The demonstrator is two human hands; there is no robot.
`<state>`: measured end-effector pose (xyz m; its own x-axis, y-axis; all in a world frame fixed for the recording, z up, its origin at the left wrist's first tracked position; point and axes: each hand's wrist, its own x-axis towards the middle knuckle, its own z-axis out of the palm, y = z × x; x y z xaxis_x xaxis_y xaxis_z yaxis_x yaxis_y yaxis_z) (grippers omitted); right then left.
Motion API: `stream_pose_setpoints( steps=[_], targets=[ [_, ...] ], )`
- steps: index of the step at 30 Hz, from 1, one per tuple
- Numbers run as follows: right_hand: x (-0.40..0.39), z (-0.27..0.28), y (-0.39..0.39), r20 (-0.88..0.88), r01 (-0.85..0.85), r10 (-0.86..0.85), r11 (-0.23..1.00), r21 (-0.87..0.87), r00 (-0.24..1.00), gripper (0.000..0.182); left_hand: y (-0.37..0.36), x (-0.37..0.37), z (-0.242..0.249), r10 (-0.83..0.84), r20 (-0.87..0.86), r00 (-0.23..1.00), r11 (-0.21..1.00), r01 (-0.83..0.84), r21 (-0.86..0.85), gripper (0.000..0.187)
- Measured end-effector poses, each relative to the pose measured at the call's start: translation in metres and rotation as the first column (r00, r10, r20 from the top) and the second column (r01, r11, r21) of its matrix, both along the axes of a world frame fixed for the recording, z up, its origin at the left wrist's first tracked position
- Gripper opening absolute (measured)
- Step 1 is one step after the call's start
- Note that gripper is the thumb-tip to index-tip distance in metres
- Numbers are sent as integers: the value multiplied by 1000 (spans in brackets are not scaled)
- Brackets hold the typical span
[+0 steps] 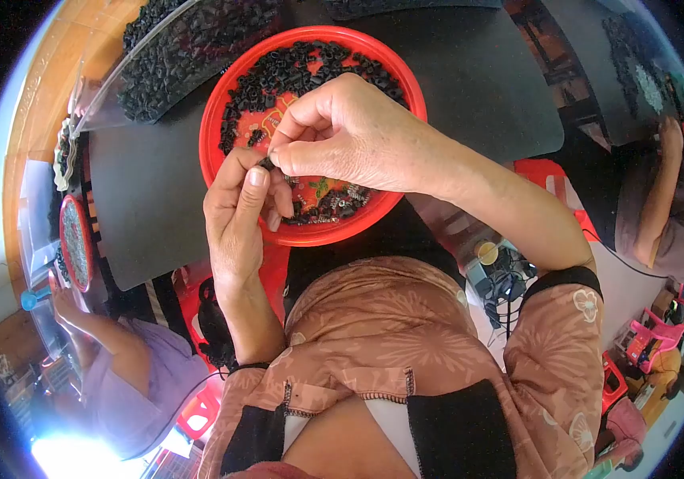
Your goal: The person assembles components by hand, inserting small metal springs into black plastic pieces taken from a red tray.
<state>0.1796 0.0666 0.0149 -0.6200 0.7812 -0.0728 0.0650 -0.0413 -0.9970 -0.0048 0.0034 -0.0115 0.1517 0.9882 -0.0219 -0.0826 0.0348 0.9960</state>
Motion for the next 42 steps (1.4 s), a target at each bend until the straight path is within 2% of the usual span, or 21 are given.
stream_pose_setpoints(
  steps=[7,10,13,14,17,18,22,26,29,32,33,34,36,37,39,40,42],
  targets=[
    [4,4,2,59,-40,40,999,-15,997,10,-5,12,1,113,-67,991,993,-110,49,17],
    [4,12,3,165,-34,43,998,-62,985,8,-5,16,-2,160,-193,968,983,-137,126,16],
    [0,2,0,82,67,-84,980,186,993,17,-2,20,-3,179,-180,967,974,-149,170,15],
    [0,3,0,76,60,-76,979,194,994,15,-2,19,-3,172,-149,974,975,-146,168,16],
    [7,16,13,70,-85,94,989,-121,993,12,-1,15,-2,145,-135,980,976,-120,180,17],
    [10,16,19,6,-159,162,975,-153,987,11,-2,11,-1,104,-132,986,984,-83,160,18],
    [16,10,24,-86,-246,232,930,-274,969,12,-9,15,0,16,-18,1000,992,-14,125,19],
    [17,8,17,-136,-268,236,906,-327,962,12,-12,21,-3,13,-24,1000,984,-8,176,17],
    [16,7,15,-89,-208,190,938,-279,978,15,-10,16,-8,18,-60,998,986,-8,165,15],
    [15,10,10,-75,-120,109,979,-166,991,17,-9,11,12,75,-144,987,982,-48,183,14],
    [15,9,7,-96,-89,76,987,-136,992,18,-6,11,18,184,-159,970,957,-140,255,14],
    [15,9,3,-117,-57,45,993,-106,992,18,-3,9,24,357,-157,921,882,-277,382,18],
    [18,9,-1,-128,-13,1,996,-91,992,17,12,-2,46,512,132,849,680,-495,541,21],
    [21,9,-3,-116,-1,-12,994,-108,993,17,20,-1,66,641,198,741,561,-629,538,25],
    [25,7,-5,-76,5,-11,997,-78,997,16,45,-14,93,665,252,703,376,-607,700,29],
    [26,4,-6,-47,-2,1,1000,-29,999,16,57,-17,108,666,239,707,369,-590,718,32],
    [27,3,-8,16,-25,24,999,38,1000,16,100,-15,122,781,81,619,342,-534,773,35]
  ],
)
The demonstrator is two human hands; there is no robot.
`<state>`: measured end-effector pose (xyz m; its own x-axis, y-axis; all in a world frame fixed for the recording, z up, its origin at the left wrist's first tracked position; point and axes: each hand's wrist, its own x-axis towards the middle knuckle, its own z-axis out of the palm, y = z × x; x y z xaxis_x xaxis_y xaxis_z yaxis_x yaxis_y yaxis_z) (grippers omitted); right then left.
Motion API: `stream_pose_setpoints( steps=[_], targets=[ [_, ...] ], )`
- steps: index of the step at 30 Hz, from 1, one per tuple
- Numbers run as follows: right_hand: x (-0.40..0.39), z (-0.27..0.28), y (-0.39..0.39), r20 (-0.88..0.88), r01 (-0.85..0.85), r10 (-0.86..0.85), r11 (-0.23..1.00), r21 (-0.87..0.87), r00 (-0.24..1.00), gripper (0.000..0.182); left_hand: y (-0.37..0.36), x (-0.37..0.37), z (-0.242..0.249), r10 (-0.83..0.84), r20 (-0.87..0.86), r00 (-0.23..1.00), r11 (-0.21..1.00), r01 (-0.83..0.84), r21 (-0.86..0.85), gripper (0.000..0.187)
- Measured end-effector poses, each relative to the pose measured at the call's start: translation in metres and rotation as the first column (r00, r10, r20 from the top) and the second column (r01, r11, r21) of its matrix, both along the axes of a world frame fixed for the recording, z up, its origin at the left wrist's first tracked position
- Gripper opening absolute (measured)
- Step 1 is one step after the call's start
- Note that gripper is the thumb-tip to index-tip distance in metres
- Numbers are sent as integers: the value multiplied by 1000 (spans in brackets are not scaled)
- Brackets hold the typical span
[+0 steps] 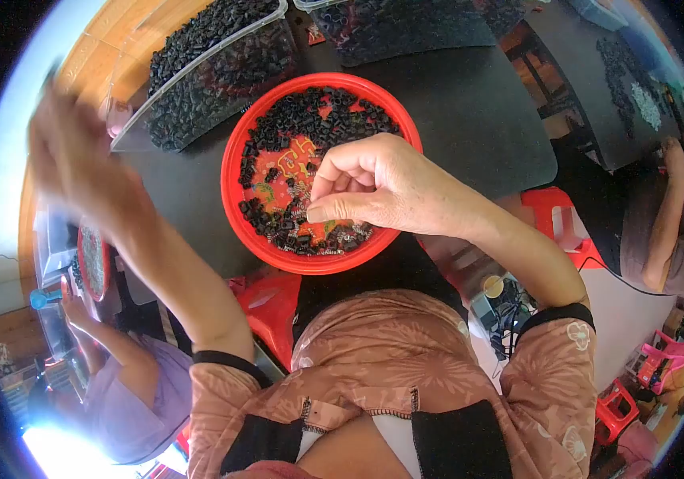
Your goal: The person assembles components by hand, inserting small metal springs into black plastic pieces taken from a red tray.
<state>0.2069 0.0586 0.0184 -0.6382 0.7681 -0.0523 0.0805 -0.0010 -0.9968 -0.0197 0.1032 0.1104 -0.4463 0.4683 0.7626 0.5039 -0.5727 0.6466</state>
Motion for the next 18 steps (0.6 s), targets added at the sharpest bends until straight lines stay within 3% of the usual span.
stream_pose_setpoints(
  steps=[2,5,6,9,13,16,18],
  targets=[
    [0,2,-3,65,-27,24,999,43,998,15,43,-20,1,-111,-175,978,939,46,-340,31],
    [2,2,-9,50,-21,16,993,112,999,16,64,-27,-15,-198,-228,953,883,72,-464,30],
    [3,0,-11,18,2,-4,994,109,1000,17,60,-26,-23,-188,-223,957,905,81,-417,29],
    [14,-1,-12,147,-30,6,986,162,989,16,32,-21,-55,-161,-192,968,943,93,-321,27],
    [13,-8,-9,82,70,-82,988,139,993,14,0,-21,-93,-135,-89,987,947,102,-304,26],
    [8,6,1,268,74,-152,957,281,951,14,-12,-23,-114,-143,-26,989,930,126,-344,27],
    [0,2,9,299,71,-183,934,349,936,13,-13,-22,-119,-157,-8,988,935,146,-323,27]
  ],
)
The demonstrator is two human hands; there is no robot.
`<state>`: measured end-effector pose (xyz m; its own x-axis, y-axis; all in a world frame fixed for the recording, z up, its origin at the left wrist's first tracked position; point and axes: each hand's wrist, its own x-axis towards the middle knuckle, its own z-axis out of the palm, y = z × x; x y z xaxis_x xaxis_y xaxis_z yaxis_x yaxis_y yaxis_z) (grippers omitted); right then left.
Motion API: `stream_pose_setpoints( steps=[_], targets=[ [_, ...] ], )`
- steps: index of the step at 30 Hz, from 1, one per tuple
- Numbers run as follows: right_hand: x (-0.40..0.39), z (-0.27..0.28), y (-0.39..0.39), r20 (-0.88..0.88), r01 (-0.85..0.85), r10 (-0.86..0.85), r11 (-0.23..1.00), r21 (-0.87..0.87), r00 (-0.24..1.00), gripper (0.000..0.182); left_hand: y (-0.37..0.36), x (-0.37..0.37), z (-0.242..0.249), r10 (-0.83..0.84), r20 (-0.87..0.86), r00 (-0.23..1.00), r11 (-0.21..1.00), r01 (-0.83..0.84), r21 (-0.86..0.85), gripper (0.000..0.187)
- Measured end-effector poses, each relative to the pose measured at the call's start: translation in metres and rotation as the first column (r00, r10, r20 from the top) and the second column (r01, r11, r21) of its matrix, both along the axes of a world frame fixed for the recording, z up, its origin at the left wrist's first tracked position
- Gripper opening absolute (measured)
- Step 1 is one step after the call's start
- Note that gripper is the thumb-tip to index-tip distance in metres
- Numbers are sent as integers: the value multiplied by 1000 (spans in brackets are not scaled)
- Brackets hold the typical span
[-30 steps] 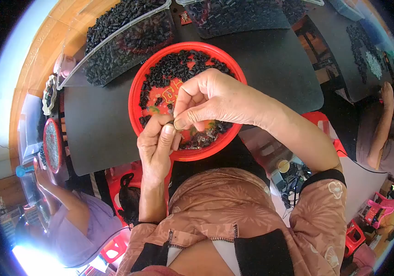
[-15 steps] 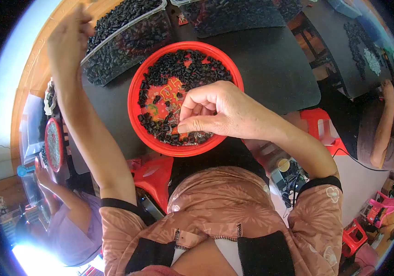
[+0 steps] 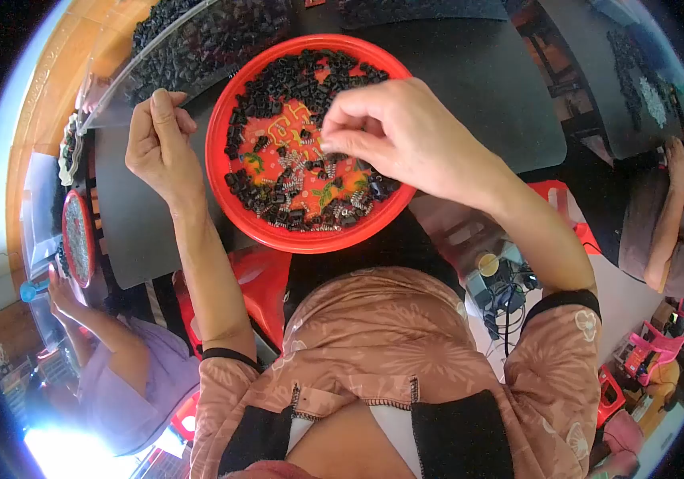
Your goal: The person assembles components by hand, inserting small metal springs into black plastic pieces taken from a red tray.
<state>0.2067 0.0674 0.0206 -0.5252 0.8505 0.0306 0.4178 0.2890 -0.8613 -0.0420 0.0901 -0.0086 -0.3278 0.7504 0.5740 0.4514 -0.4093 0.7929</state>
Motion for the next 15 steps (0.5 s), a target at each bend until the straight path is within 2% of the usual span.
stream_pose_setpoints(
  steps=[1,3,5,6,9,15],
  targets=[
    [-5,-2,5,22,5,-6,999,37,1000,13,0,0,-2,-7,10,1000,1000,7,13,28],
    [-14,-14,19,103,-74,50,968,239,993,10,-3,3,0,3,-34,999,1000,-3,-5,25],
    [-24,-31,28,159,-133,69,889,439,985,9,-5,5,-2,-2,-69,998,1000,2,-8,23],
    [-27,-31,28,210,-140,41,864,483,977,8,-4,5,-5,-10,-82,997,1000,10,-1,23],
    [-35,-25,33,305,-189,39,858,478,952,9,-5,8,-8,-26,-140,990,1000,27,5,20],
    [-47,-32,61,276,-194,44,816,545,960,16,-4,10,-7,-8,-220,975,1000,5,-10,18]
  ],
)
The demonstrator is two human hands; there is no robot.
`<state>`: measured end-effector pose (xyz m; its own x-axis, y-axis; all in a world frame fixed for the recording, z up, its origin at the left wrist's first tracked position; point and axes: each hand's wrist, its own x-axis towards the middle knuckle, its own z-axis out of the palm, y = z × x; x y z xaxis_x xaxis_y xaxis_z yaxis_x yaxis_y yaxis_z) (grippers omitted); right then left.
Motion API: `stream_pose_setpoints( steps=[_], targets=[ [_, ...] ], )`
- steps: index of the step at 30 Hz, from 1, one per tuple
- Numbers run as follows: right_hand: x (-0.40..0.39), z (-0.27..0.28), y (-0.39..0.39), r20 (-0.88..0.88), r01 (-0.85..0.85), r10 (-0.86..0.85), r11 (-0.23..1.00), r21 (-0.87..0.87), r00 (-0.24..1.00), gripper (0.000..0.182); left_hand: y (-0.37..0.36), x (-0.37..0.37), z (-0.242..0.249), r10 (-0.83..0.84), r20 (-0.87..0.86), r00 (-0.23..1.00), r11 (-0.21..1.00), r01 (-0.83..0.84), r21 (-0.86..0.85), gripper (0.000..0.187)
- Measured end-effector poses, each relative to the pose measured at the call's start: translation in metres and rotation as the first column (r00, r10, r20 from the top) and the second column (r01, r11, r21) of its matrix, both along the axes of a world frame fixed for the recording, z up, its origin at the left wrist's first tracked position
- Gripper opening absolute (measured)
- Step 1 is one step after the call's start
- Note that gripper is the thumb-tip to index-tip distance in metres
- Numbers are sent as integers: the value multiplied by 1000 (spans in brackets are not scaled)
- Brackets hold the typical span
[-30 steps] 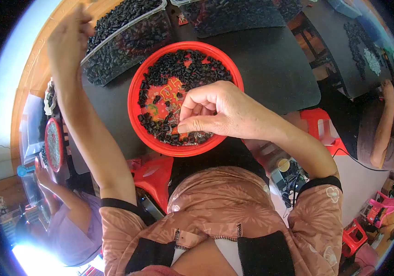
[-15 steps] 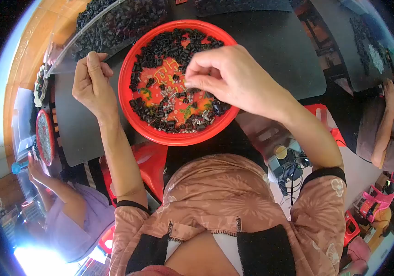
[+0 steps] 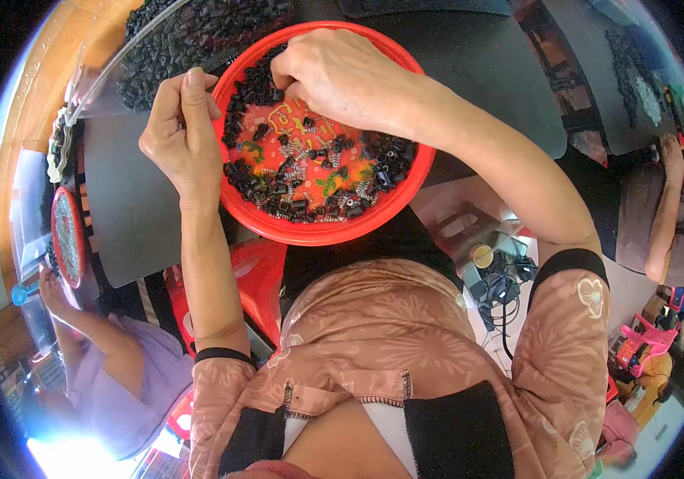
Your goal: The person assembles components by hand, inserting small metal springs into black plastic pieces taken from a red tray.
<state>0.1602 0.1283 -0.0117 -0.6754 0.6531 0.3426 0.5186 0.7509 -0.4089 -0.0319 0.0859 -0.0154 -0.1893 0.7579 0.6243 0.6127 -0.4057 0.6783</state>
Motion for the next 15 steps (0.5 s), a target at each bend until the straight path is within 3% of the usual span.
stream_pose_setpoints(
  steps=[9,12,15],
  targets=[
    [-19,0,9,216,35,-16,996,-84,976,21,0,-1,2,-21,41,999,999,22,-32,19],
    [-20,1,8,194,59,-31,989,-138,981,22,2,0,0,-43,29,999,997,45,-70,16],
    [-16,4,8,42,24,-24,1000,-11,999,21,4,0,-2,-91,79,993,982,102,-159,13]
  ],
)
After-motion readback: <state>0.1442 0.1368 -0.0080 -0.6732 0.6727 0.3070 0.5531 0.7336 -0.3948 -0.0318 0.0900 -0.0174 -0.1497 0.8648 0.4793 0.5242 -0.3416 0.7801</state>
